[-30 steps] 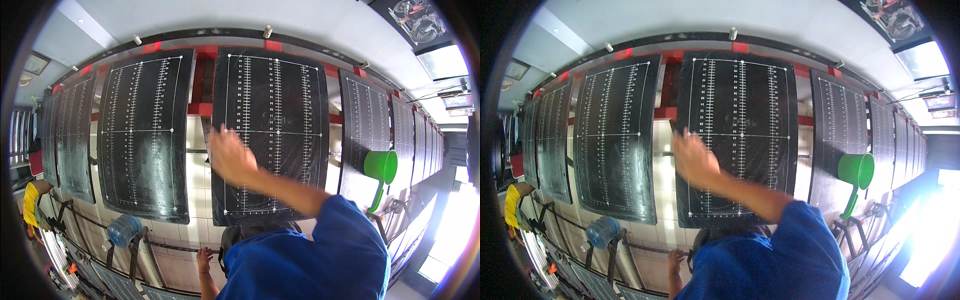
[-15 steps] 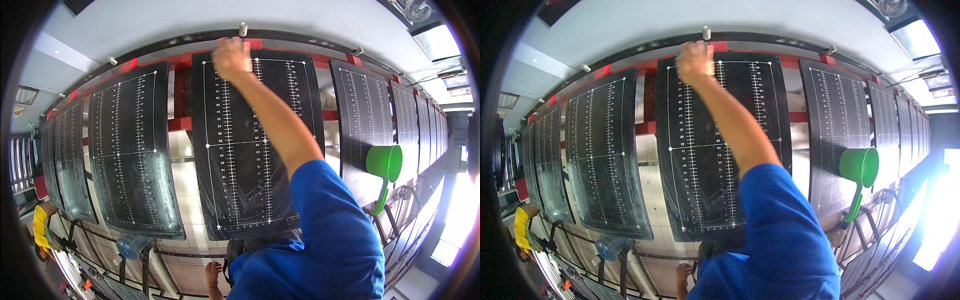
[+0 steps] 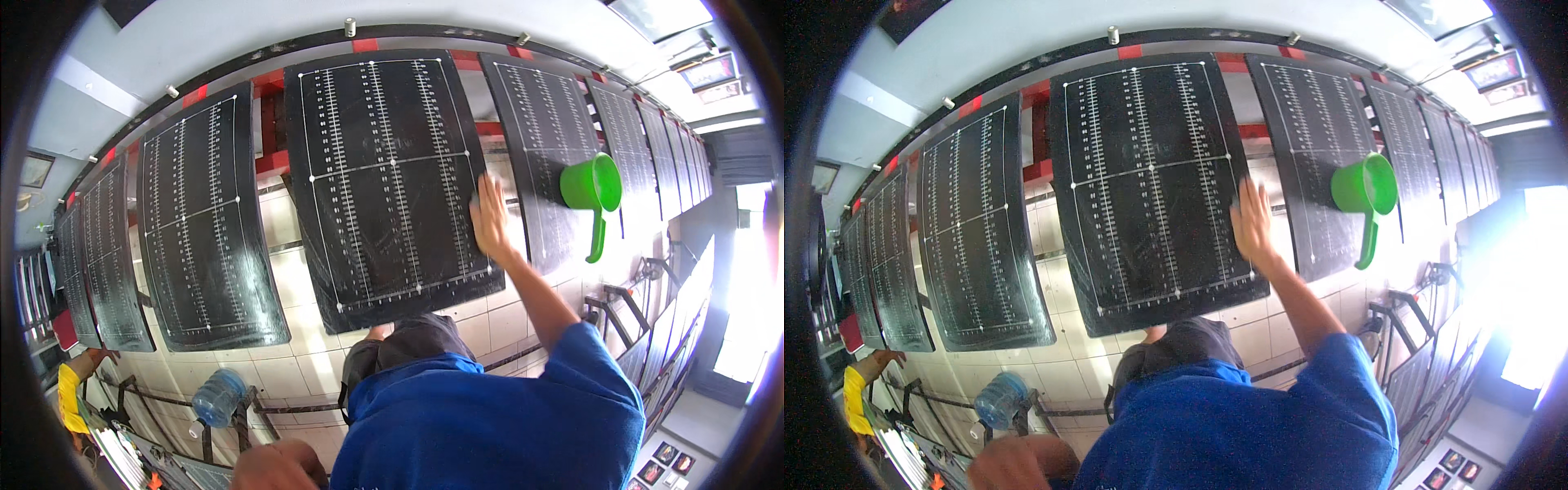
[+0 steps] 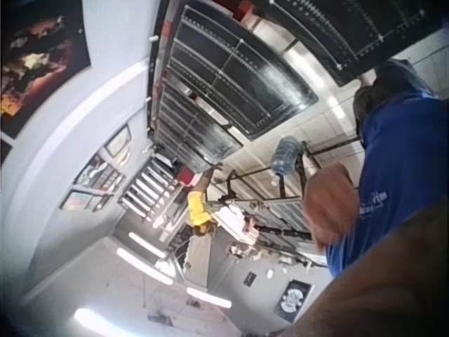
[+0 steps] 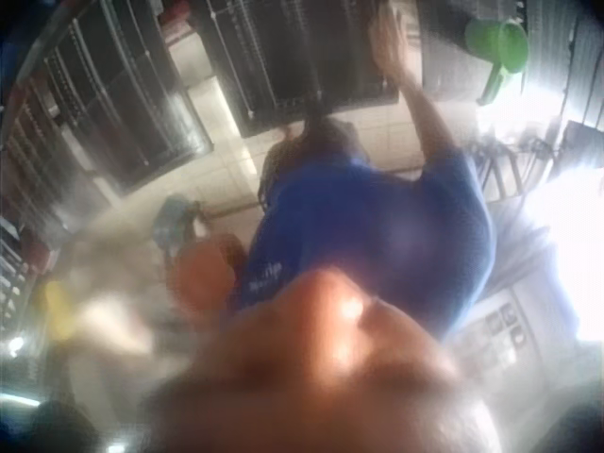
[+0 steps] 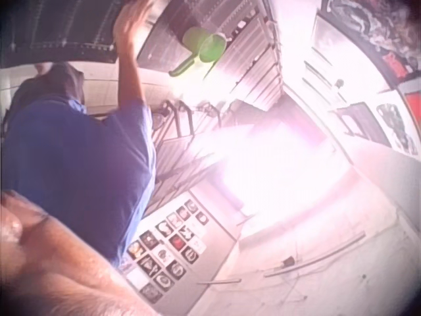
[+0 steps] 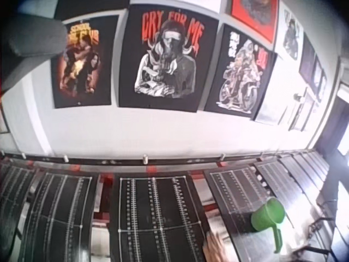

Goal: The person cleans a large black screen mounted on a wall. They pour water from a green scoop onto the screen and wipe it with a cloth, repeating the process to clean the surface.

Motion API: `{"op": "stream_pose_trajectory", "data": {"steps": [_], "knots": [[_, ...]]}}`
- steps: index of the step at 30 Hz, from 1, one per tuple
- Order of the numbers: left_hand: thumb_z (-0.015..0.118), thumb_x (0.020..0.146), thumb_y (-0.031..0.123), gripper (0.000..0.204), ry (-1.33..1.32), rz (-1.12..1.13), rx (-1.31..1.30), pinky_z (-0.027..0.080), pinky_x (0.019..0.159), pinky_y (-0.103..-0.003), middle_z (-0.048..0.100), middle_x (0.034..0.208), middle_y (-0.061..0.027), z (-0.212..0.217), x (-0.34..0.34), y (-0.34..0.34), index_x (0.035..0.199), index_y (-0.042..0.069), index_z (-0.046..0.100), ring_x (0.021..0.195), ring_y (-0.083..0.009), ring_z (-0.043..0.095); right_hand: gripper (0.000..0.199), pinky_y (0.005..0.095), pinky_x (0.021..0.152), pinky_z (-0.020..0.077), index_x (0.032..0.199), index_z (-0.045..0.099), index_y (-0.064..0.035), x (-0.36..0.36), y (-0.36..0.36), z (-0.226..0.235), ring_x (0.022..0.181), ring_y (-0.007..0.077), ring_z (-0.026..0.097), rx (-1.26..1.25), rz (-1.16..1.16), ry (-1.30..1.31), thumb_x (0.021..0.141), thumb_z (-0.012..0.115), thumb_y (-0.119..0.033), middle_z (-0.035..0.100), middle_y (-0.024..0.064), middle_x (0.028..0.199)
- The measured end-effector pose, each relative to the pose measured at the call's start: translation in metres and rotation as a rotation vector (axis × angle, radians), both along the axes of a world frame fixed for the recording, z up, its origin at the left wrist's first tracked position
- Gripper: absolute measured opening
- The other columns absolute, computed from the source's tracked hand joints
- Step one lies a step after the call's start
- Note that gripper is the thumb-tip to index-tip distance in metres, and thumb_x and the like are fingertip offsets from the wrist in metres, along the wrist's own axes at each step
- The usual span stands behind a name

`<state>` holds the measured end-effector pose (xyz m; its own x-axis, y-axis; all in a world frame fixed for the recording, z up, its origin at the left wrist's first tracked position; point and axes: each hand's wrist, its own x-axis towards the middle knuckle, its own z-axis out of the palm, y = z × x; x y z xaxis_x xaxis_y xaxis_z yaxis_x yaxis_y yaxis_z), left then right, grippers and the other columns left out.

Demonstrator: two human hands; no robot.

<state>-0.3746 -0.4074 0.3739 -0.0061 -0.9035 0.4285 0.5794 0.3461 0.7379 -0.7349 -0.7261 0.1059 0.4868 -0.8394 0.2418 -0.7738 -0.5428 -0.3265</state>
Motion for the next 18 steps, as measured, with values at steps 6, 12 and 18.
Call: {"op": "stream_pose_trajectory", "data": {"steps": [6,12,18], "knots": [[0.055,0.102,0.031,0.034,-0.057,-0.371,-0.43,0.051,0.066,-0.034,0.065,0.08,-0.0072,0.061,-0.036,0.006,0.086,0.003,0.064,0.074,-0.0201,0.064,0.068,0.0561,0.123,0.0118,0.153,0.026,0.0087,-0.021,0.169,0.0,0.151,0.0466,0.015,0.079,-0.3,0.139,0.097,0.054,-0.017,0.026,0.0289,0.159],[0.052,0.103,0.034,0.035,-0.105,-0.533,-0.563,0.052,0.069,-0.034,0.066,0.084,-0.0056,0.074,-0.056,0.043,0.088,0.006,0.064,0.078,-0.021,0.067,0.064,0.0501,0.123,0.0193,0.151,0.036,0.0013,0.22,0.226,0.035,0.15,0.0405,0.023,0.169,0.075,0.162,0.101,0.047,-0.037,0.029,0.0176,0.161],[0.055,0.101,0.035,0.034,-0.222,-0.523,-0.368,0.053,0.068,-0.037,0.068,0.085,-0.008,0.063,-0.043,0.071,0.088,0.005,0.065,0.077,-0.0236,0.068,0.044,0.0485,0.12,0.0298,0.133,0.06,-0.0058,0.247,0.246,0.021,0.145,0.0379,0.035,-0.04,0.414,0.052,0.094,0.057,-0.026,0.045,0.0134,0.15]]}}
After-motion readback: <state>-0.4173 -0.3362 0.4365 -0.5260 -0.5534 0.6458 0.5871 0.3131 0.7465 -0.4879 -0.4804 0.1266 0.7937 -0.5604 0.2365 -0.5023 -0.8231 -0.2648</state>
